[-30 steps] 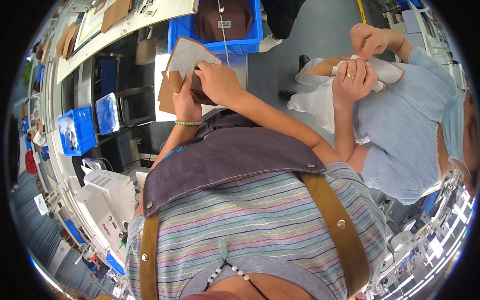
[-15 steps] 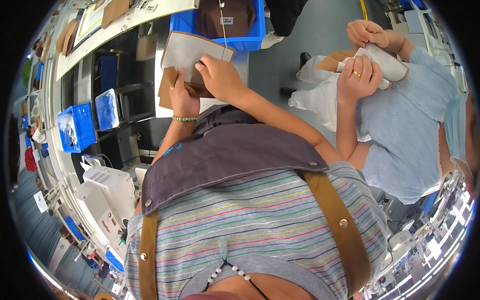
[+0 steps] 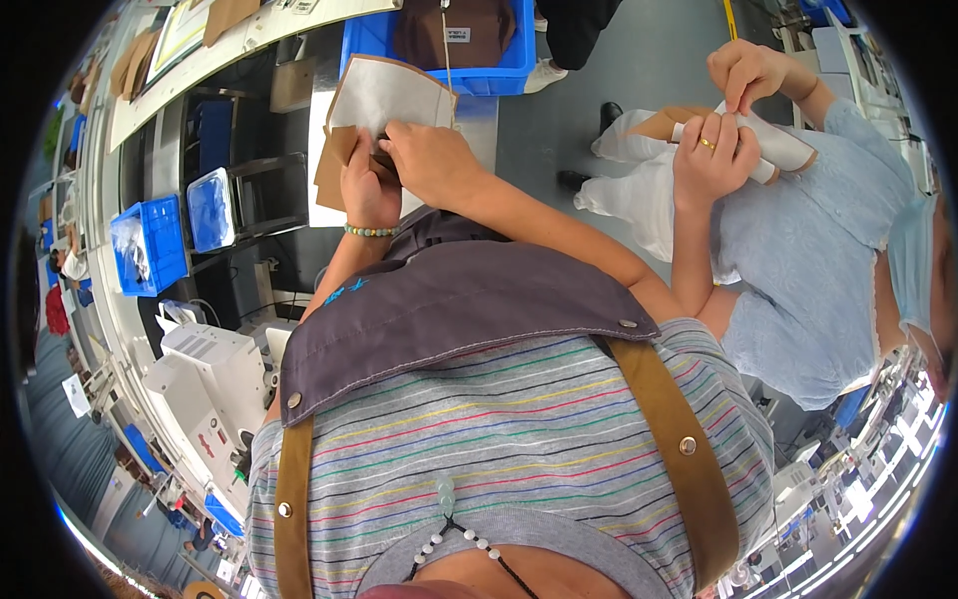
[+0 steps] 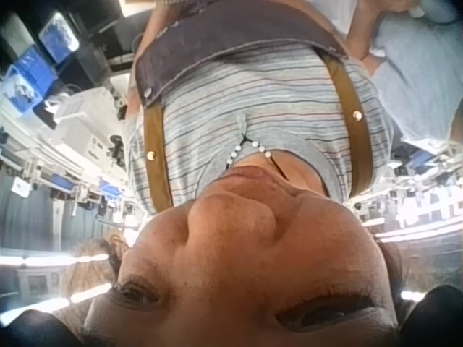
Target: Assembling components of a leather item by applying labels and protective layers to leather panels.
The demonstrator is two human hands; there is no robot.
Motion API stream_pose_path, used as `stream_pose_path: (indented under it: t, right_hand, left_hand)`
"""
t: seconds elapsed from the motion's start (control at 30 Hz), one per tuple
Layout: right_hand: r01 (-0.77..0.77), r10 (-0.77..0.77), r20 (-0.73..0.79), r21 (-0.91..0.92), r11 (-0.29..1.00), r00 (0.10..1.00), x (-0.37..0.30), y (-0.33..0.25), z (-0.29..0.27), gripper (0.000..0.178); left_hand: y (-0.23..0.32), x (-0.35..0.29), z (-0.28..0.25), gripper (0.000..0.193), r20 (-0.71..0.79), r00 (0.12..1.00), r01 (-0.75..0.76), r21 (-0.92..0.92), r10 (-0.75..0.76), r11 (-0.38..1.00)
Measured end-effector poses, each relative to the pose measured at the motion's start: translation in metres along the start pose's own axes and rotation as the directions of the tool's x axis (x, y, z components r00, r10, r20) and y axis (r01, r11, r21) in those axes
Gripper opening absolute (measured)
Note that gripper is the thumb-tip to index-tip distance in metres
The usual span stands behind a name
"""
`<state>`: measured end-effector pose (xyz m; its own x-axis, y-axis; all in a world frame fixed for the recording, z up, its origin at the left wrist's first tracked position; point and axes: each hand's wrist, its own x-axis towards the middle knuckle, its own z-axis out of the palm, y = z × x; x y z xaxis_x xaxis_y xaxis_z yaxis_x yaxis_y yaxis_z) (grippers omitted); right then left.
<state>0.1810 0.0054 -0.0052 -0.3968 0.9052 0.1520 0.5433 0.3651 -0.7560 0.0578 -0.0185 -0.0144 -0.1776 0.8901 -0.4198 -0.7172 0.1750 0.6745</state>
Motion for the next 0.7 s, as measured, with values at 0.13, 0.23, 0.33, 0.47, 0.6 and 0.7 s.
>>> stream_pose_path:
  t: [0.13, 0.23, 0.33, 0.47, 0.6, 0.7]
  right_hand:
    - [0.018, -0.018, 0.001, -0.024, 1.0, 1.0, 0.0, 0.001, 0.001, 0.023]
    - [0.036, -0.036, 0.0, -0.037, 0.999, 0.999, 0.0, 0.0, 0.001, 0.023]
    - [0.017, -0.016, 0.032, -0.044, 0.999, 0.999, -0.001, -0.003, -0.002, 0.023]
    - [-0.004, 0.009, 0.067, -0.067, 0.998, 0.998, -0.002, -0.002, -0.003, 0.023]
    - [0.003, -0.001, 0.034, -0.054, 0.999, 0.999, -0.003, -0.003, -0.002, 0.022]
    - [0.014, -0.012, 0.026, -0.049, 0.999, 1.0, -0.003, -0.004, -0.002, 0.022]
  left_hand:
    - [0.0, 0.0, 0.002, 0.02, -0.044, 0.999, 0.011, -0.047, -0.013, 0.999]
    - [-0.002, 0.003, -0.002, 0.022, -0.046, 0.999, 0.004, -0.038, -0.006, 0.999]
    - [-0.003, 0.004, -0.005, 0.022, -0.045, 0.999, 0.014, -0.042, -0.016, 0.999]
    - [-0.004, 0.003, -0.003, 0.021, -0.045, 0.999, 0.015, -0.047, -0.017, 0.999]
    - [-0.004, 0.002, -0.003, 0.019, -0.016, 1.0, -0.004, -0.012, 0.003, 1.0]
    - [-0.006, 0.002, -0.01, 0.018, 0.014, 1.0, -0.006, 0.016, 0.006, 1.0]
